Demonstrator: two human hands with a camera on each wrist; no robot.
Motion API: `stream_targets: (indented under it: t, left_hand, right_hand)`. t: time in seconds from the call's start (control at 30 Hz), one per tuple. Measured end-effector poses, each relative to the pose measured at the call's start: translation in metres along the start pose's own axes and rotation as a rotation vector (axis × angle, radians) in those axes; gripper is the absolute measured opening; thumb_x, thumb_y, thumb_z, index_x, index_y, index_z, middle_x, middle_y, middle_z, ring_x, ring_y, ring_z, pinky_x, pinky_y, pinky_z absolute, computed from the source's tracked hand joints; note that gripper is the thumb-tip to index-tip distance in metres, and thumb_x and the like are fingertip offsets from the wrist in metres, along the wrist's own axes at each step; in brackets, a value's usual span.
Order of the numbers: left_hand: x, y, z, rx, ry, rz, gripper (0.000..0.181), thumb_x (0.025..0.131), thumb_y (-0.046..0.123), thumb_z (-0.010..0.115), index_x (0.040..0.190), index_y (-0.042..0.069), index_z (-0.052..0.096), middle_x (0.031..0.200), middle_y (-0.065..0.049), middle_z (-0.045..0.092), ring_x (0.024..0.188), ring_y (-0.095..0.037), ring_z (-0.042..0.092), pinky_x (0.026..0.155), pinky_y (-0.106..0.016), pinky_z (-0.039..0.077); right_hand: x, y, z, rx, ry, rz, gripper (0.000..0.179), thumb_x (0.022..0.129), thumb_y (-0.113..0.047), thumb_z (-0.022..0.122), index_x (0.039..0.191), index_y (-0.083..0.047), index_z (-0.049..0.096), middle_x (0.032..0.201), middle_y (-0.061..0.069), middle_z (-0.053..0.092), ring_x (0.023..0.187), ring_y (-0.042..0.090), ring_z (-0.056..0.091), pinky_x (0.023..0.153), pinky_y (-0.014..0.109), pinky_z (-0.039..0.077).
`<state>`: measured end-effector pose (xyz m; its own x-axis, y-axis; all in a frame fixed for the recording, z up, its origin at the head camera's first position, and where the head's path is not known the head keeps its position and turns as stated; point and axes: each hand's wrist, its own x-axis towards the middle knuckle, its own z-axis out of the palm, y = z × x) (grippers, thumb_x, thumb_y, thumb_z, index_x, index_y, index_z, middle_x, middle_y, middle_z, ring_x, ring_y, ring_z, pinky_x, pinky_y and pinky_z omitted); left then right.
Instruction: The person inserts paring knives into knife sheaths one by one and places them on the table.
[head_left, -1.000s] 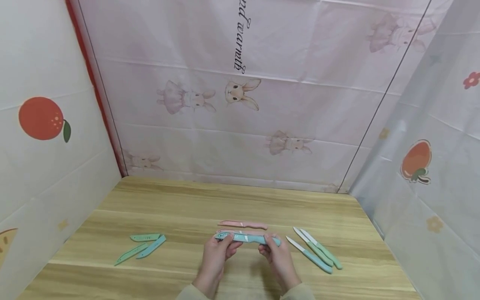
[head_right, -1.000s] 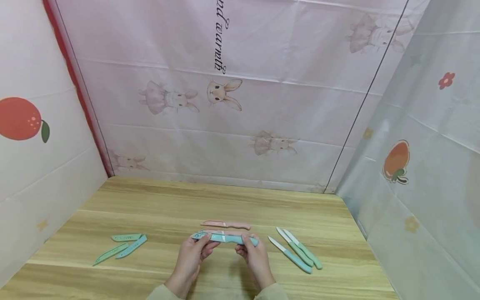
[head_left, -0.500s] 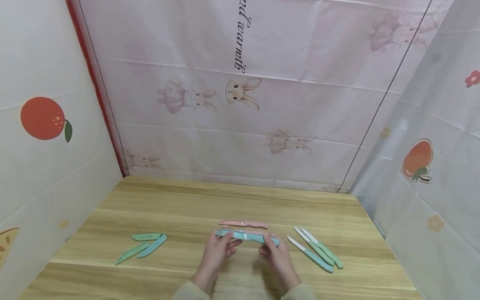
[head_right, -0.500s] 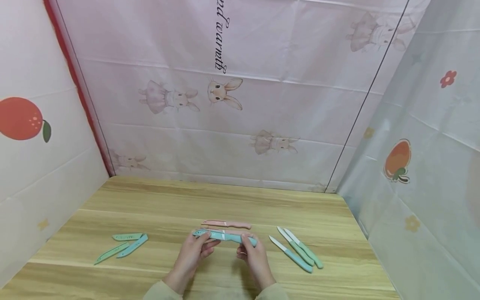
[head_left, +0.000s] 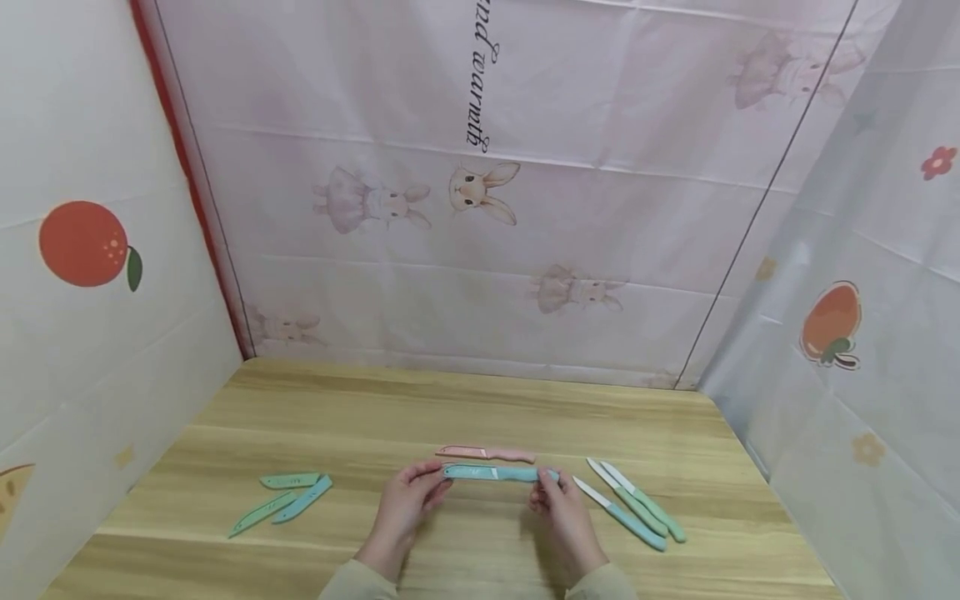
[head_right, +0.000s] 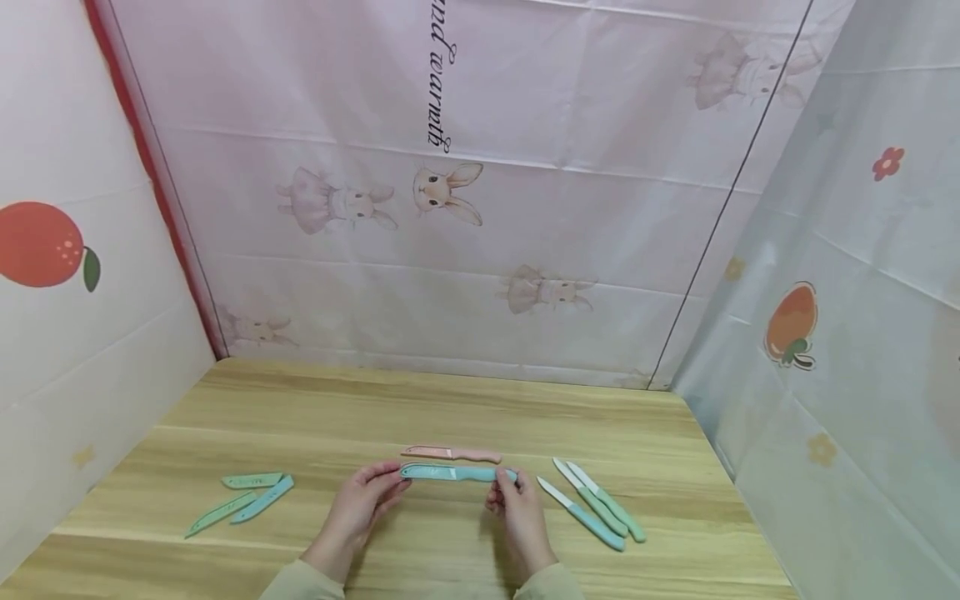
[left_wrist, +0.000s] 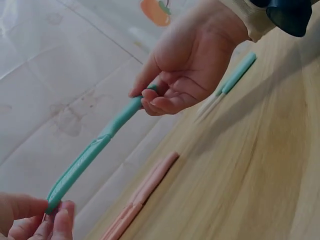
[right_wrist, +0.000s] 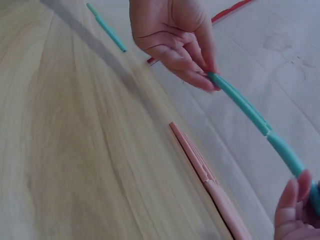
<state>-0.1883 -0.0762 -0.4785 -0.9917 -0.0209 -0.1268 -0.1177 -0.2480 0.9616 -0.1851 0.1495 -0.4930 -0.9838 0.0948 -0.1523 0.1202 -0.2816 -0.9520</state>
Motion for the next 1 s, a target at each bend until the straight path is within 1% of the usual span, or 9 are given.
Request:
stream_targets:
  t: [0.1,0.2,0.37,0.47,0.63,0.7,0.83,0.9,1.0]
  left_hand:
    - [0.002,-0.003,-0.003,0.034,0.048,-0.011,0.032,0.089,0.005,0.061,0.115,-0.012,0.053,0.092,-0.007,0.067,0.081,-0.014,0.065,0.068,-0.024,0.056]
    - [0.005,-0.007,-0.005,0.038,0.080,-0.022,0.034,0.088,0.005,0.061,0.116,-0.011,0.053,0.094,-0.009,0.067,0.081,-0.012,0.065,0.071,-0.024,0.056]
    - [0.004,-0.013,-0.006,0.032,0.074,-0.037,0.032,0.090,0.002,0.058,0.118,-0.011,0.054,0.103,-0.017,0.065,0.087,-0.017,0.066,0.075,-0.025,0.055]
    - [0.002,-0.017,-0.004,0.102,0.051,-0.022,0.036,0.092,0.004,0.054,0.124,-0.011,0.049,0.115,-0.024,0.059,0.094,-0.020,0.063,0.076,-0.024,0.055]
    - [0.000,-0.021,-0.001,0.323,-0.013,0.023,0.045,0.091,0.005,0.048,0.132,-0.012,0.039,0.124,-0.030,0.051,0.073,-0.013,0.057,0.058,-0.019,0.050]
    - [-0.002,-0.022,-0.001,0.390,-0.056,0.026,0.049,0.090,0.005,0.046,0.134,-0.013,0.034,0.125,-0.032,0.049,0.065,-0.012,0.055,0.050,-0.022,0.046]
    - [-0.005,-0.025,-0.003,0.506,-0.160,0.022,0.058,0.089,0.006,0.045,0.139,-0.013,0.024,0.141,-0.036,0.025,0.065,-0.022,0.062,0.052,-0.032,0.051]
    - [-0.006,-0.024,-0.004,0.620,-0.192,0.030,0.060,0.087,0.009,0.048,0.139,-0.012,0.026,0.143,-0.037,0.017,0.084,-0.036,0.063,0.067,-0.042,0.054]
    - [-0.008,-0.023,-0.003,0.849,-0.216,0.074,0.063,0.085,0.016,0.052,0.136,-0.013,0.032,0.143,-0.038,0.017,0.113,-0.050,0.046,0.088,-0.058,0.044]
  right_hand:
    - [0.000,0.001,-0.001,-0.012,0.022,-0.008,0.031,0.102,-0.018,0.038,0.114,0.010,0.045,0.090,0.007,0.052,0.074,0.010,0.055,0.066,0.019,0.051]
    - [0.001,0.003,-0.002,-0.062,0.081,-0.034,0.035,0.100,-0.015,0.042,0.118,0.014,0.044,0.090,0.008,0.056,0.075,0.011,0.058,0.069,0.022,0.053]
    - [0.003,0.007,-0.003,-0.109,0.206,-0.076,0.031,0.092,-0.009,0.059,0.111,0.012,0.049,0.086,0.008,0.064,0.073,0.011,0.063,0.071,0.027,0.056]
    - [0.004,0.010,-0.004,-0.104,0.225,-0.088,0.030,0.090,-0.005,0.061,0.111,0.014,0.052,0.089,0.011,0.067,0.075,0.012,0.065,0.073,0.028,0.056]
    - [0.001,0.014,-0.005,-0.200,0.090,-0.064,0.040,0.093,-0.004,0.052,0.126,0.016,0.043,0.100,0.018,0.064,0.084,0.017,0.064,0.076,0.028,0.056]
    - [0.000,0.016,-0.006,-0.233,0.011,-0.024,0.046,0.093,-0.005,0.049,0.133,0.015,0.035,0.096,0.017,0.063,0.081,0.017,0.063,0.073,0.028,0.056]
    - [0.000,0.016,-0.007,-0.269,-0.120,0.073,0.057,0.093,-0.007,0.046,0.141,0.012,0.019,0.080,0.009,0.059,0.069,0.014,0.059,0.063,0.029,0.055]
    - [0.000,0.016,-0.008,-0.290,-0.177,0.102,0.061,0.094,-0.007,0.045,0.143,0.010,0.014,0.077,0.007,0.059,0.065,0.013,0.057,0.060,0.029,0.054]
    - [-0.003,0.015,-0.008,-0.321,-0.252,0.122,0.063,0.093,-0.008,0.046,0.143,0.009,0.012,0.075,0.007,0.058,0.062,0.013,0.056,0.056,0.027,0.053]
